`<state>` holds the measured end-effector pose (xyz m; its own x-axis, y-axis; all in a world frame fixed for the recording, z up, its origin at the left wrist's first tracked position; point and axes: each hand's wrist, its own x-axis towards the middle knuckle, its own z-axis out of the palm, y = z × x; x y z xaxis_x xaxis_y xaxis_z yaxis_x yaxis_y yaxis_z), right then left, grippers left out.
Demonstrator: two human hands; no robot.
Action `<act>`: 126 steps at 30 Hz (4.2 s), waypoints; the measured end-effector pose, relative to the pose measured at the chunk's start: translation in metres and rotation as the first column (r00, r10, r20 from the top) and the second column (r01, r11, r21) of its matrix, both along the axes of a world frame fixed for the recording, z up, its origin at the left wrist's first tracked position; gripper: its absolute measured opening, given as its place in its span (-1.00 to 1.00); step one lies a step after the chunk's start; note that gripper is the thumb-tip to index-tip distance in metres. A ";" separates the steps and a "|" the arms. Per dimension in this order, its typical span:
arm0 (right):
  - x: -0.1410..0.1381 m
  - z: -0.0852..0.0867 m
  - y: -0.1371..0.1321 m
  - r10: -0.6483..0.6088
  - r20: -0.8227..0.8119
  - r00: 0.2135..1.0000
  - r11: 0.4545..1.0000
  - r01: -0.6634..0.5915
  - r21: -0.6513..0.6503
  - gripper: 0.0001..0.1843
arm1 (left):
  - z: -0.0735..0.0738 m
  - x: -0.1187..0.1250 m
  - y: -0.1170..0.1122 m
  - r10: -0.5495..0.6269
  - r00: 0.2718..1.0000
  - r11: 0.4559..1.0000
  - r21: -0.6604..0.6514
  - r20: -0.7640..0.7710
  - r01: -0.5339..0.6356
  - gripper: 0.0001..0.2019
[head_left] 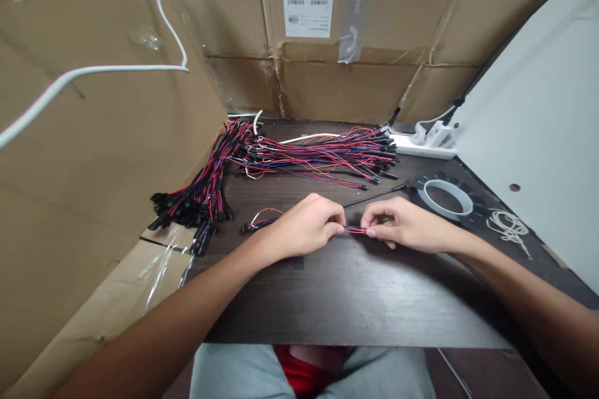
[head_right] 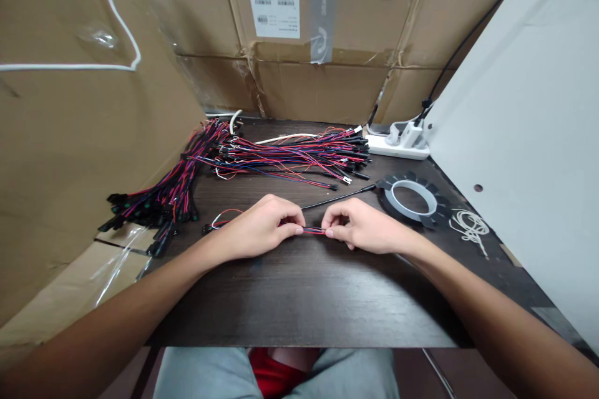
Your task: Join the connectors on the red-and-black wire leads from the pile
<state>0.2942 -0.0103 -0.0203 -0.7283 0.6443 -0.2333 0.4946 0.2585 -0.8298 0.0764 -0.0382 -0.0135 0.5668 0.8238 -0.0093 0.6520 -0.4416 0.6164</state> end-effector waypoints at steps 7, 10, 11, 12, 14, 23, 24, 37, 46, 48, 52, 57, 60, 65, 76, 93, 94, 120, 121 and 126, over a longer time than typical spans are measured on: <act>-0.001 -0.006 0.000 0.042 0.007 0.999 0.907 -0.041 0.418 -0.90 | 0.001 -0.001 0.000 0.027 1.000 0.999 -0.023 -0.006 -0.027 -0.89; -0.002 -0.008 -0.001 0.087 -0.010 0.996 0.829 -0.067 0.555 -0.89 | 0.001 -0.001 0.000 0.040 0.999 0.998 -0.043 -0.004 -0.040 -0.88; -0.002 -0.008 -0.001 0.095 -0.018 0.995 0.811 -0.067 0.581 -0.88 | 0.001 -0.001 0.000 0.046 0.999 0.998 -0.048 -0.003 -0.046 -0.87; -0.002 -0.009 -0.001 0.098 -0.025 0.995 0.798 -0.064 0.599 -0.88 | 0.001 -0.001 0.001 0.050 0.999 0.997 -0.055 -0.003 -0.050 -0.87; -0.002 -0.010 -0.001 0.091 -0.040 0.995 0.781 -0.047 0.623 -0.88 | 0.001 -0.002 0.001 0.053 0.999 0.995 -0.081 -0.009 -0.053 -0.86; -0.005 -0.014 -0.004 0.076 -0.022 0.997 0.692 -0.037 0.721 -0.87 | 0.001 -0.004 0.005 0.093 0.993 0.984 -0.146 -0.070 -0.102 -0.85; -0.005 -0.013 -0.004 0.071 -0.011 0.997 0.709 -0.042 0.704 -0.87 | 0.001 -0.005 0.005 0.096 0.993 0.986 -0.127 -0.072 -0.105 -0.85; 0.006 -0.002 0.012 0.117 0.052 0.992 0.937 -0.127 0.326 -0.79 | 0.006 -0.012 0.007 0.057 0.992 0.998 -0.015 -0.116 -0.059 -0.81; 0.004 -0.005 0.010 0.096 -0.033 0.995 0.916 -0.075 0.394 -0.78 | 0.009 -0.011 0.006 0.040 0.990 0.999 -0.002 -0.137 -0.040 -0.81; 0.004 -0.005 0.011 0.081 -0.039 0.996 0.910 -0.058 0.411 -0.77 | 0.008 -0.011 0.006 0.036 0.989 0.999 0.005 -0.141 -0.036 -0.81; 0.004 -0.006 0.010 0.005 -0.042 0.999 0.916 0.013 0.401 -0.77 | 0.006 -0.012 0.006 0.032 0.989 0.999 0.033 -0.147 -0.028 -0.82; 0.002 -0.007 0.006 -0.078 -0.049 0.996 0.943 0.090 0.320 -0.77 | 0.005 -0.011 0.006 0.022 0.989 0.998 0.069 -0.145 -0.012 -0.82; 0.000 -0.008 0.003 -0.066 -0.005 0.998 0.924 0.063 0.377 -0.81 | 0.004 -0.011 0.005 -0.001 0.988 0.994 0.107 -0.154 0.018 -0.82; 0.000 -0.010 0.002 -0.013 0.024 1.000 0.846 -0.002 0.534 -0.84 | 0.000 -0.011 0.004 -0.043 0.985 0.983 0.168 -0.168 0.071 -0.81; -0.003 -0.009 0.000 0.009 -0.034 0.999 0.882 0.008 0.472 -0.83 | 0.001 -0.007 0.003 -0.048 0.973 0.972 0.213 -0.224 0.097 -0.84; -0.007 -0.014 -0.004 0.069 -0.018 0.997 0.798 -0.045 0.601 -0.82 | -0.006 -0.004 0.000 -0.021 0.967 0.975 0.209 -0.254 0.076 -0.83; -0.007 -0.014 -0.004 0.064 -0.007 0.998 0.799 -0.047 0.600 -0.82 | -0.006 -0.005 0.000 -0.022 0.967 0.975 0.207 -0.252 0.077 -0.82; -0.001 -0.020 0.000 -0.013 0.081 0.997 0.796 -0.039 0.605 -0.87 | -0.004 -0.004 0.007 0.247 0.969 0.920 -0.313 -0.009 -0.238 -0.85; 0.000 -0.019 0.000 -0.013 0.093 0.996 0.799 -0.046 0.599 -0.86 | -0.004 -0.004 0.007 0.253 0.967 0.915 -0.321 -0.018 -0.246 -0.84; 0.001 -0.014 -0.001 0.022 0.136 0.990 0.805 -0.099 0.585 -0.85 | -0.001 -0.002 0.006 0.217 0.976 0.952 -0.218 -0.021 -0.217 -0.83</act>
